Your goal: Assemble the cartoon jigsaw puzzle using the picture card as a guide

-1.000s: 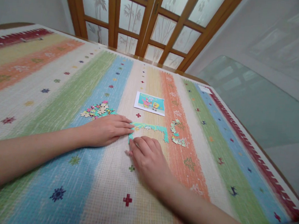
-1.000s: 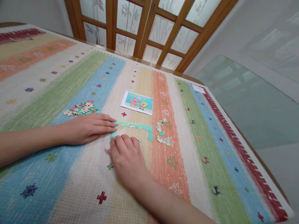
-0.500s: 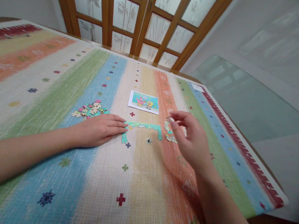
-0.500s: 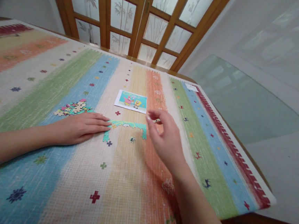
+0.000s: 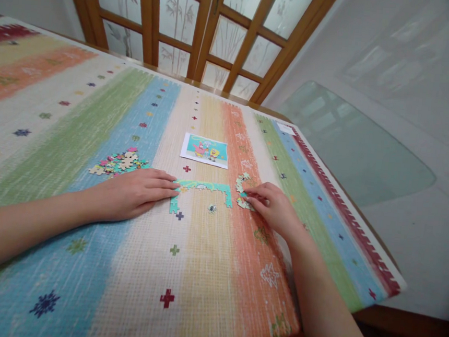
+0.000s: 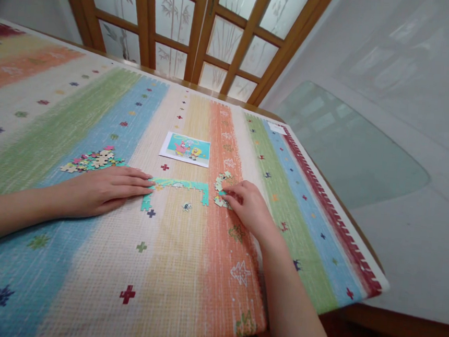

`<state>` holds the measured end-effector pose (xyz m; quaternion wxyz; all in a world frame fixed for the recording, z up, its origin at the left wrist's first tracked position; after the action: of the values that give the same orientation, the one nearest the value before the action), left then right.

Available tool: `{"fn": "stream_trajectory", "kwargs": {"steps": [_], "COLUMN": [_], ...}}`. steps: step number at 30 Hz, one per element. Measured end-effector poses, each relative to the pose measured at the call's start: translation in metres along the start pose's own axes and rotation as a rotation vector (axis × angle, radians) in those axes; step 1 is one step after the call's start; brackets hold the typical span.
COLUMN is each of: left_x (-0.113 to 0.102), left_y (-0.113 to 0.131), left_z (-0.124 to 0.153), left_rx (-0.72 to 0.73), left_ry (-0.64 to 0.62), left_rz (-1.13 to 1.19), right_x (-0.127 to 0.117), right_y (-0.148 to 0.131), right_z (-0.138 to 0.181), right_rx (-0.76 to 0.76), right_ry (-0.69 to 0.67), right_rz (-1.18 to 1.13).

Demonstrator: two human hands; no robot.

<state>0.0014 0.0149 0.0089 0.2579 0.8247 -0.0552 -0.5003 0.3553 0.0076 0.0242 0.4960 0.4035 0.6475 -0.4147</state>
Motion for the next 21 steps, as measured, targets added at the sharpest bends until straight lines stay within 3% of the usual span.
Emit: {"fn": "stream_trajectory", "kwargs": {"steps": [5,15,21], "left_x": [0.000,-0.001,-0.001], "left_y": [0.000,-0.001,0.000], "left_z": [0.000,0.000,0.000], "left_rx": [-0.012,-0.024,-0.011], "left_ry": [-0.018,-0.006,-0.004], "left_rz": [-0.012,0.002,-0.015], "right_x": [0.000,0.007,-0.007], "right_y": [0.007,0.018,0.013], "right_z": [0.001,0.002,0.004], "right_rx": [0.002,0.215,0.291], "right_ry": [0.013,-0.056,-0.036], "right_rz": [0.024,-0.149,-0.283]}}
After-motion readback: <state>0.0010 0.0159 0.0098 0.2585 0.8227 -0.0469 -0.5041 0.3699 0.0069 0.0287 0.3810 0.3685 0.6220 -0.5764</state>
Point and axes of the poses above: each hand's wrist, its own z-axis away from the middle knuckle, its own x-axis out of the palm, y = z × x, the point moved 4 cm from there along -z, towards the middle knuckle, and after that the axes turned 15 degrees about z, right-handed, at the moved point
